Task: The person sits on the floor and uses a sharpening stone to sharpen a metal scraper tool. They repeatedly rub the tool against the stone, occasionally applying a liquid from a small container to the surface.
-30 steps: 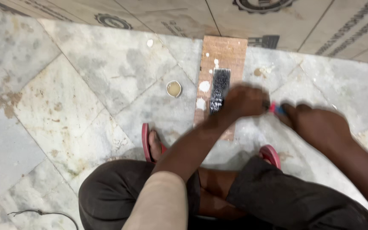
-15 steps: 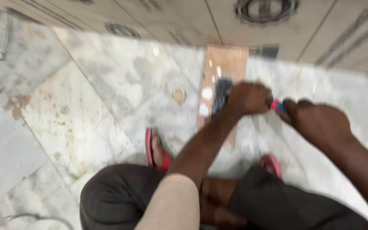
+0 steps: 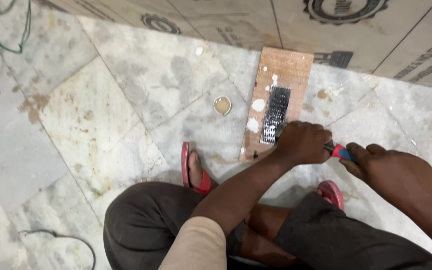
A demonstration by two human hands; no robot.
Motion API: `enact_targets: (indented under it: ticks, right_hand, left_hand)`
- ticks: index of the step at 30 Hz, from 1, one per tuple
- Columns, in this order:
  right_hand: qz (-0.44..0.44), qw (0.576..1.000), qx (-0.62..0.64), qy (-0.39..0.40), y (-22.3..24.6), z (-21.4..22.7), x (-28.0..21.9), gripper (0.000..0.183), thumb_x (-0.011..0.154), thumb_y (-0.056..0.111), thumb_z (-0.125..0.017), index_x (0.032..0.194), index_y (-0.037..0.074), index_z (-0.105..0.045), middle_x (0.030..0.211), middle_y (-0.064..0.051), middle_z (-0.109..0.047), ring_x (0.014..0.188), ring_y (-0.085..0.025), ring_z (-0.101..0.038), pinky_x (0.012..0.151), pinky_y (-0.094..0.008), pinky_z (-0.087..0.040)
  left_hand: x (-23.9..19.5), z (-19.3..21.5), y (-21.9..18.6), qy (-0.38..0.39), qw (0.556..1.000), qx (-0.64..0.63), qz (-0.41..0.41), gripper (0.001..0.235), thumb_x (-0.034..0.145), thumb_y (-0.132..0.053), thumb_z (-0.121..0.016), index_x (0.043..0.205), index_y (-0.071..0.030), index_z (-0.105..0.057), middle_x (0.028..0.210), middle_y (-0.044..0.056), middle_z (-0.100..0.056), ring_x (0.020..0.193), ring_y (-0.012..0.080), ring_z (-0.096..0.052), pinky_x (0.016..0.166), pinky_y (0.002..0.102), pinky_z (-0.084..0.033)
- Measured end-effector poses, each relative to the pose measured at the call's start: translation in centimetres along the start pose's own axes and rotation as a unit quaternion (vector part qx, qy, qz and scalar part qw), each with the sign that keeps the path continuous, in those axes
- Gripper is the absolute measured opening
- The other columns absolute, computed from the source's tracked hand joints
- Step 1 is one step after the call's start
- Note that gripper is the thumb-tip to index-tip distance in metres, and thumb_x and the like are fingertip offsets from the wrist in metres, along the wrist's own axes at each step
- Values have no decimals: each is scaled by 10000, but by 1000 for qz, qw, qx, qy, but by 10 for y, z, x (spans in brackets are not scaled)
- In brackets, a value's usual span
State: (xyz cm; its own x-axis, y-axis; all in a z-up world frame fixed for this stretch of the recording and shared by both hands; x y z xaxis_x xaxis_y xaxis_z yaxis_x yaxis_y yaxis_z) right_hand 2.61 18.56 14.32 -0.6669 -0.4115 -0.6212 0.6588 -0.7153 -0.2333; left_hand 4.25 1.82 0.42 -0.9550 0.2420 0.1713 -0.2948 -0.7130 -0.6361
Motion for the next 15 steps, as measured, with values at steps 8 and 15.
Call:
enact_targets:
  ticks: [8,15]
  right_hand:
    - [-7,997,17,-81,7,-12,-3,402,983,511,-508,1238,232,-645,936,-38,-716,827,-239,-743,627,-389,-617]
    - [48,966,22,-254,27,-17,7,331,920,296,-598,1189,110,-647,900,-75,-716,819,-266,-729,646,-405,-594]
  left_hand:
    - [-3,1,-4,-20,1000,-1,-1,258,687,-368,-752,826,-151,-743,770,40,-721,737,259,-728,696,434,-564]
    - [4,10,-10,55,997,-1,61,263,689,-389,-765,828,-167,-740,819,37,-740,799,264,-729,727,447,-564]
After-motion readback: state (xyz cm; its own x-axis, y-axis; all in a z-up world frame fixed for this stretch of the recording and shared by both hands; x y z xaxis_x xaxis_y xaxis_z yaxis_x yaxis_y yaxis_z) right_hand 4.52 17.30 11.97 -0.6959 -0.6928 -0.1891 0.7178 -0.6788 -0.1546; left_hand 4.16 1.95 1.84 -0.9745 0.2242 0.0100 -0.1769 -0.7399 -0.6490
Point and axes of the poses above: each hand's wrist, its own x-axis towards the middle knuckle, its own z-axis out of the back of the hand, y = z × x, the point moved 1 cm from there along x, towards the middle knuckle
